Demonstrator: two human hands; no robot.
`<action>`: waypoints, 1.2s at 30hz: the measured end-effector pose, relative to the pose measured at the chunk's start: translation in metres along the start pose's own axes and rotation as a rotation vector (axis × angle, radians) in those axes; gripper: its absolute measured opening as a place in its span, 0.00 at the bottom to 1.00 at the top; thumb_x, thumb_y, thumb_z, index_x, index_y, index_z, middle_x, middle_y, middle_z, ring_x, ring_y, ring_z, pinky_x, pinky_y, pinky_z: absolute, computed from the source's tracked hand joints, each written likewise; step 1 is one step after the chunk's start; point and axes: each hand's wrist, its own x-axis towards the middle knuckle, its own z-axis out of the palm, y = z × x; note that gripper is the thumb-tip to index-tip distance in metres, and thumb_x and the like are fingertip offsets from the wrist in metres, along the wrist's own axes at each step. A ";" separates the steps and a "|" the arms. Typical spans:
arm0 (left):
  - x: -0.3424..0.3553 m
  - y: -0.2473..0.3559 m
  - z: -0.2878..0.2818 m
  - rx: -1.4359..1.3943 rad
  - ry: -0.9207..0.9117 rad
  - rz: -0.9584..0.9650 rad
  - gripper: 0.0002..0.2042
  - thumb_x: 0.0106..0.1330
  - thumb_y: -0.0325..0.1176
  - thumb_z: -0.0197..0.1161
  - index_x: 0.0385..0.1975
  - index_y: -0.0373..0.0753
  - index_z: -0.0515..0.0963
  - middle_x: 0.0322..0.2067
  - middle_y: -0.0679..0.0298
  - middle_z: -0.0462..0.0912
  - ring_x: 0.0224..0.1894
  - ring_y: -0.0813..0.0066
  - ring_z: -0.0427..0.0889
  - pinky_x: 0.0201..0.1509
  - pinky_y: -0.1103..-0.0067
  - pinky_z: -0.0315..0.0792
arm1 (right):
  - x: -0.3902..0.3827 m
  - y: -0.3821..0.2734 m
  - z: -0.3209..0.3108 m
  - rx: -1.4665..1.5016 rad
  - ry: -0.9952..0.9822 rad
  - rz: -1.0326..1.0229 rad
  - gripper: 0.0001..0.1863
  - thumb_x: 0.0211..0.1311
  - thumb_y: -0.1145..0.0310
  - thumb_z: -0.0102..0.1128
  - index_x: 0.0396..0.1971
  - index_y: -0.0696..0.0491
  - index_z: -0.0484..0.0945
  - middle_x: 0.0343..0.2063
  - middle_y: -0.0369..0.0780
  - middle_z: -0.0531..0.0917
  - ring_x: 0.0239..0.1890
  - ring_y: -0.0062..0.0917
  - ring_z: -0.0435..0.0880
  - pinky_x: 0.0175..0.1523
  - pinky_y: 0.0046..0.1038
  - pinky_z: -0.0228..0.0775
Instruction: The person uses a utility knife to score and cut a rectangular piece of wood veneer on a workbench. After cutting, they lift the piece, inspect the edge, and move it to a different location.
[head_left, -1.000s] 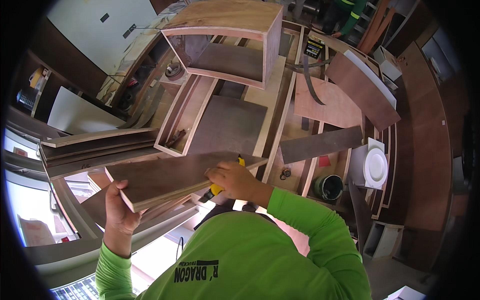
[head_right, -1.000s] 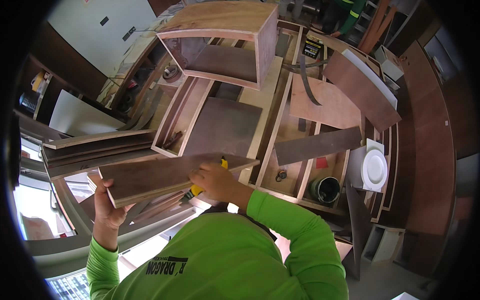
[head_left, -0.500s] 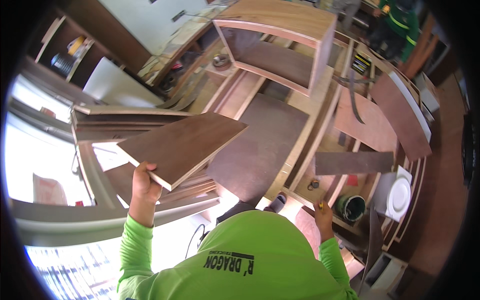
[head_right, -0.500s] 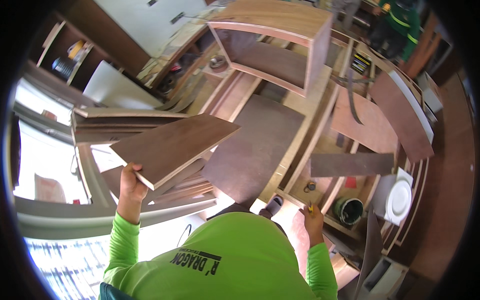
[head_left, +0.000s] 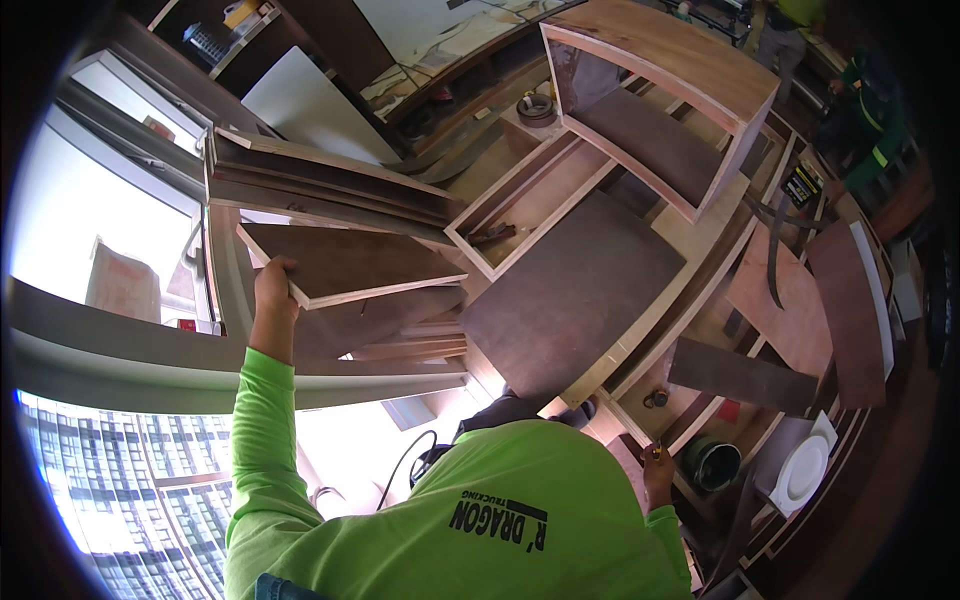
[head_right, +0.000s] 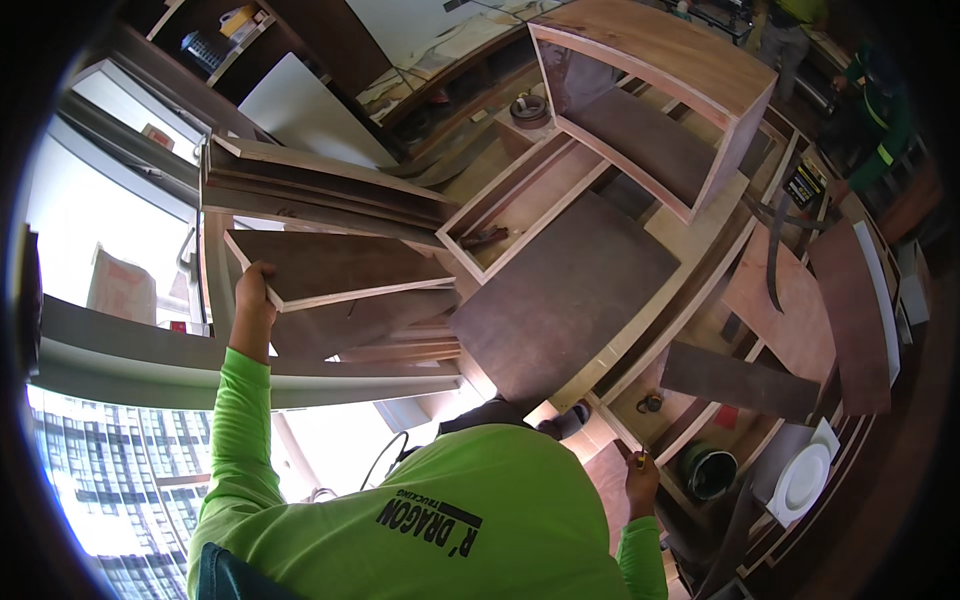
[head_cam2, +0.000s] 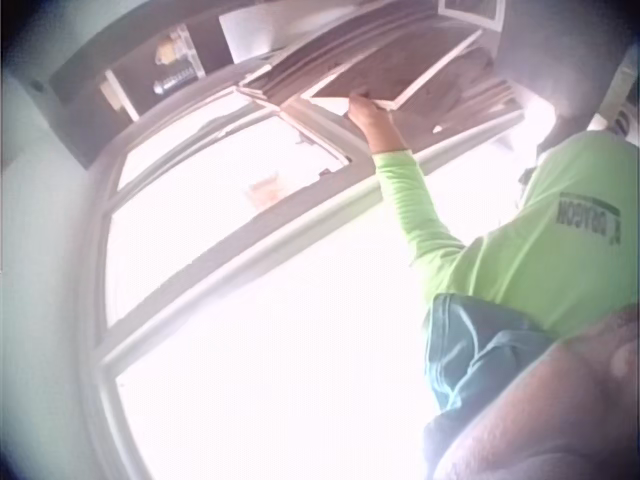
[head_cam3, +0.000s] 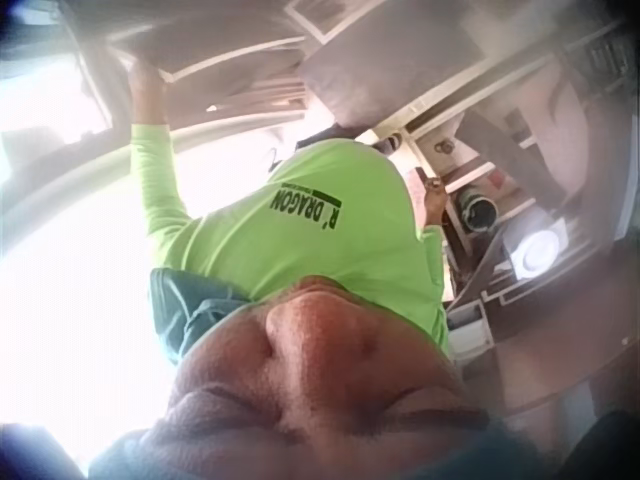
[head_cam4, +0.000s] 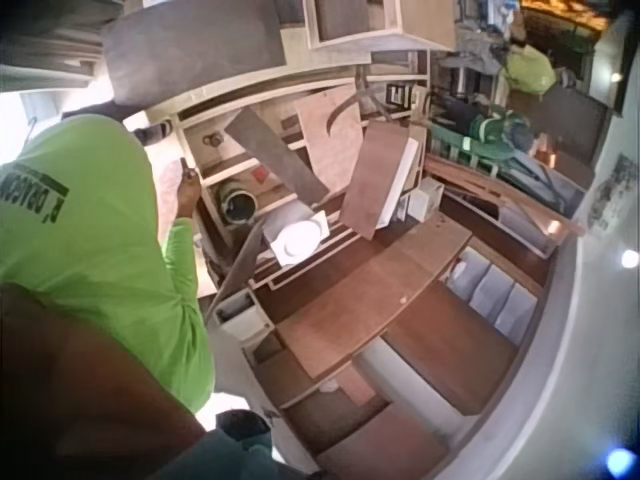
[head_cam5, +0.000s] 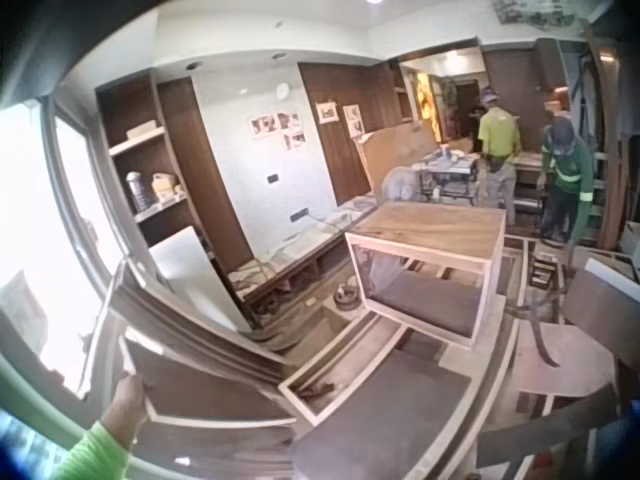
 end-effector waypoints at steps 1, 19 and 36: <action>0.005 -0.003 -0.001 -0.006 0.009 -0.016 0.19 0.55 0.23 0.57 0.47 0.24 0.69 0.39 0.51 0.76 0.41 0.56 0.81 0.46 0.65 0.80 | 0.003 0.005 0.000 -0.025 0.009 0.004 0.10 0.65 0.66 0.62 0.32 0.59 0.79 0.25 0.39 0.82 0.30 0.22 0.80 0.40 0.27 0.72; 0.201 -0.164 0.029 0.101 0.178 -0.169 0.14 0.50 0.22 0.61 0.38 0.25 0.76 0.36 0.50 0.78 0.37 0.57 0.81 0.42 0.66 0.78 | -0.016 -0.044 0.032 -0.226 0.000 0.118 0.07 0.64 0.69 0.61 0.34 0.59 0.80 0.25 0.39 0.84 0.29 0.24 0.82 0.39 0.27 0.73; 0.277 -0.343 0.057 0.067 0.165 -0.403 0.18 0.53 0.23 0.61 0.46 0.32 0.76 0.40 0.56 0.80 0.41 0.58 0.80 0.46 0.67 0.75 | -0.093 -0.133 0.056 -0.163 0.128 0.521 0.05 0.66 0.68 0.62 0.34 0.54 0.80 0.25 0.34 0.83 0.27 0.17 0.79 0.36 0.22 0.71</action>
